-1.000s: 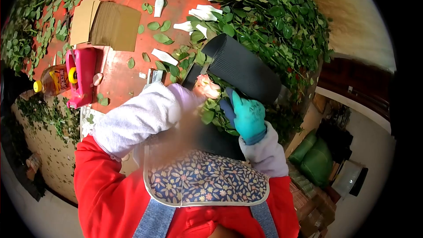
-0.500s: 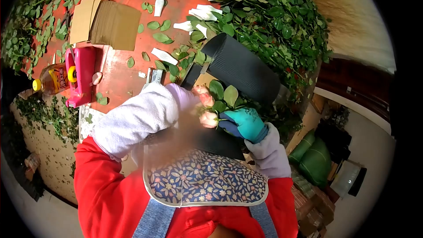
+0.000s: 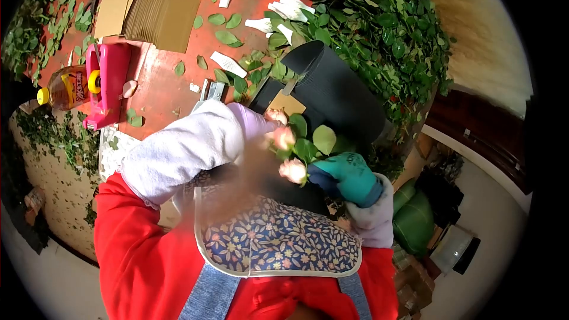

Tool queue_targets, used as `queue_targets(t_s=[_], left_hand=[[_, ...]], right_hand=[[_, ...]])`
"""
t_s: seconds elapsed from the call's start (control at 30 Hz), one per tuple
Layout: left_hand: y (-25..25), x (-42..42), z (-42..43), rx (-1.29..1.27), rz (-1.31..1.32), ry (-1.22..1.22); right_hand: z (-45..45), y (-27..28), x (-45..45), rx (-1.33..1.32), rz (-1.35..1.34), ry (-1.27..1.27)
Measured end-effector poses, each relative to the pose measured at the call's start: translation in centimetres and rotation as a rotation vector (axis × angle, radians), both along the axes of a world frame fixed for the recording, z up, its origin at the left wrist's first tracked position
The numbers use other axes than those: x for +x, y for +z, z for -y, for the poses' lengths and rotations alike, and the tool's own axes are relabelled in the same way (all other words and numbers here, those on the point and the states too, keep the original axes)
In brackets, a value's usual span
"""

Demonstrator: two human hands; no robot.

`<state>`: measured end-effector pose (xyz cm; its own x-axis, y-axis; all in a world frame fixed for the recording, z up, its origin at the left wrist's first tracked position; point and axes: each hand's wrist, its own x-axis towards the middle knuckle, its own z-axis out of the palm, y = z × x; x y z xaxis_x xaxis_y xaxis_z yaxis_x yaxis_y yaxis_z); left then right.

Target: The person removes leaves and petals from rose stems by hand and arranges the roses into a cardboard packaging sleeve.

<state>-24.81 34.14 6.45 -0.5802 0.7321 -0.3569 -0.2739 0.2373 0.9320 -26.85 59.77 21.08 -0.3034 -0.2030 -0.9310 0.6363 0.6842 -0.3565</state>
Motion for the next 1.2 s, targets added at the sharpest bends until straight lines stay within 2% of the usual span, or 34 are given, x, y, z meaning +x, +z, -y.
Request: queue_targets(t_s=[0.1,0.17,0.2,0.23,0.27,0.33,0.37,0.43,0.53,0.6,0.63,0.67,0.73,0.8,0.87,0.93,1.03,1.1,1.13,1.2], left_hand=[[-0.1,-0.2,1.0,0.151,0.090,0.109],[0.5,-0.9,1.0,0.021,-0.005,0.138],[1.4,-2.0,1.0,-0.238,-0.254,-0.047],[3.5,-3.1,0.2,-0.325,-0.102,-0.121],[4.9,-3.2,-0.3,-0.441,-0.154,-0.101],[5.7,-3.9,-1.5,-0.531,-0.202,-0.206],[6.5,-3.5,-1.7,-0.590,-0.283,-0.267],[6.9,-2.3,-1.3,-0.525,-0.408,-0.229],[6.7,-2.5,-1.8,-0.524,-0.350,-0.258],[6.4,-2.8,-2.3,-0.519,-0.298,-0.259],[6.4,-2.8,-2.5,-0.511,-0.288,-0.255],[6.3,-2.8,-2.5,-0.502,-0.280,-0.254],[6.3,-2.7,-2.5,-0.490,-0.265,-0.253],[6.3,-2.6,-2.5,-0.480,-0.248,-0.249],[6.3,-2.6,-2.6,-0.473,-0.229,-0.243],[6.5,-2.8,-2.6,-0.470,-0.212,-0.236],[7.0,-2.9,-2.6,-0.524,-0.198,-0.260],[7.1,-2.9,-2.8,-0.580,-0.210,-0.288],[7.0,-2.8,-2.9,-0.593,-0.222,-0.294],[6.7,-2.5,-2.9,-0.627,-0.295,-0.325]], right_hand=[[-1.2,0.1,-0.3,-0.136,0.056,0.010],[-0.5,-0.4,-0.3,-0.223,0.058,-0.008],[-1.4,-2.0,-0.2,-0.368,-0.144,0.315],[-1.8,-3.2,-0.2,-0.490,-0.406,0.584],[-2.0,-3.4,-0.2,-0.491,-0.409,0.578],[-1.5,-3.1,-0.2,-0.388,-0.452,0.621],[-2.2,-3.7,0.1,-0.422,-0.631,0.591],[-3.4,-4.2,-0.1,-0.369,-0.638,0.493],[-3.4,-3.6,-0.8,-0.324,-0.604,0.307],[-3.3,-4.4,-1.0,-0.316,-0.694,0.357],[-2.8,-4.6,-0.7,-0.294,-0.663,0.298],[-3.2,-5.7,-0.2,-0.320,-0.746,0.329],[-2.3,-5.2,-0.1,-0.254,-0.817,0.545],[-2.2,-4.6,1.0,0.013,-1.124,0.881],[-0.7,-2.2,0.4,0.129,-1.183,1.010],[-0.2,-0.7,-0.2,0.166,-1.283,1.004],[-0.6,-1.6,0.0,0.141,-1.326,1.004],[-0.4,-2.6,0.4,0.118,-1.155,1.120],[-0.5,-3.6,0.9,0.136,-1.157,1.176],[-0.3,-4.8,1.2,0.099,-1.070,1.181]])
